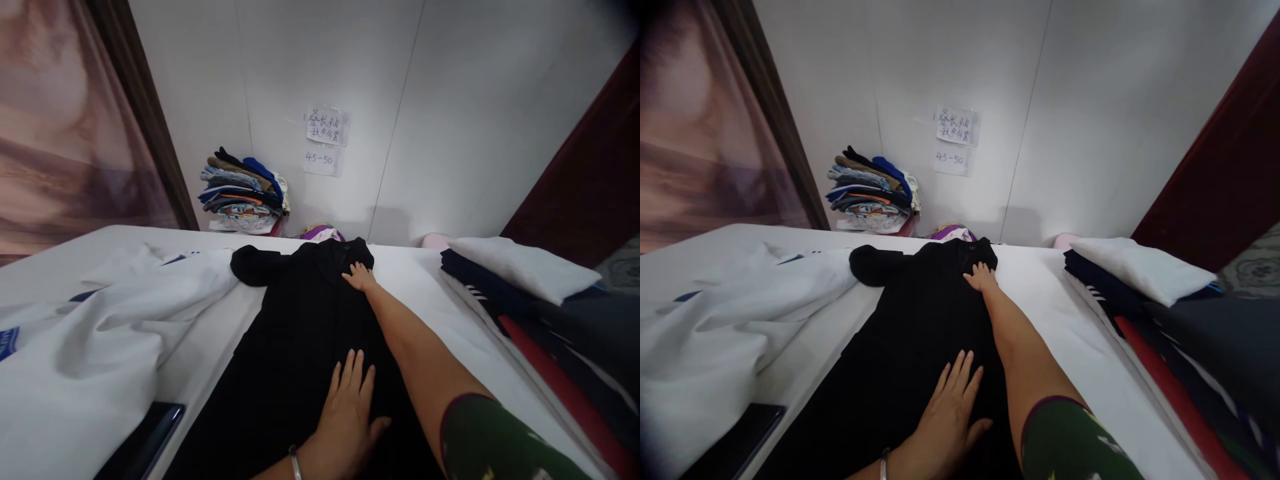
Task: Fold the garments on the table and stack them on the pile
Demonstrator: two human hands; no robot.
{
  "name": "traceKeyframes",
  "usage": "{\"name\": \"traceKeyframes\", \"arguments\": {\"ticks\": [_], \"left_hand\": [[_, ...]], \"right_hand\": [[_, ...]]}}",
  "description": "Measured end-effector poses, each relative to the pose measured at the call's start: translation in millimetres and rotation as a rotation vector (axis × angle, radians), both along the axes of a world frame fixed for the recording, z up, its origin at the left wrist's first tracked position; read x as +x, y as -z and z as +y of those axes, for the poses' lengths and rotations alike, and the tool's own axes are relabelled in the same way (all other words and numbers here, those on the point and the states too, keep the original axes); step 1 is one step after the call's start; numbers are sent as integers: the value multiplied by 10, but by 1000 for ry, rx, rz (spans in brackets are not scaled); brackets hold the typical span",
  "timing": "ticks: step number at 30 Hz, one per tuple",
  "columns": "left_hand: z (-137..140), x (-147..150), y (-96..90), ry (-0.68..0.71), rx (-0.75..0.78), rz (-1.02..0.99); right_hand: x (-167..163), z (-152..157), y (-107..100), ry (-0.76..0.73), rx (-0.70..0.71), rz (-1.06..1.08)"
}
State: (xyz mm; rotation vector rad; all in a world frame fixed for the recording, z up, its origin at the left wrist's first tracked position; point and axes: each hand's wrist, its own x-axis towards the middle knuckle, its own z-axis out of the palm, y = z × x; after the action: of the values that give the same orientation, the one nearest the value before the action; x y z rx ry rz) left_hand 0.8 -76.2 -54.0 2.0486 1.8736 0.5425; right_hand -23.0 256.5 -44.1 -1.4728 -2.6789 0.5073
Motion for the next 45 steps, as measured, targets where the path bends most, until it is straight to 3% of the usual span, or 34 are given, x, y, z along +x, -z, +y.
{"name": "traceKeyframes", "arguments": {"ticks": [4,11,19,24,29,35,39,45], "left_hand": [[5,-4,2,-5,-44,21],[-28,-18,146,-27,-23,36],[-6,29,83,-41,-77,19],[-38,31,104,-45,-43,13],[-36,43,53,-60,-30,24],[-29,6,-153,-58,-118,16],[22,-162,-252,-36,-175,-81],[338,-366,-478,-140,-80,-177]], "right_hand": [[-29,-43,70,-16,-6,-47],[101,-79,-85,24,14,-25],[107,-69,-16,21,-41,-59],[136,-218,-70,33,-50,-28],[451,-660,-157,5,-73,12],[1116,-1500,-74,-91,-84,201],[1519,-2058,-20,-153,-17,284],[1694,-2584,-38,-323,35,225]]}}
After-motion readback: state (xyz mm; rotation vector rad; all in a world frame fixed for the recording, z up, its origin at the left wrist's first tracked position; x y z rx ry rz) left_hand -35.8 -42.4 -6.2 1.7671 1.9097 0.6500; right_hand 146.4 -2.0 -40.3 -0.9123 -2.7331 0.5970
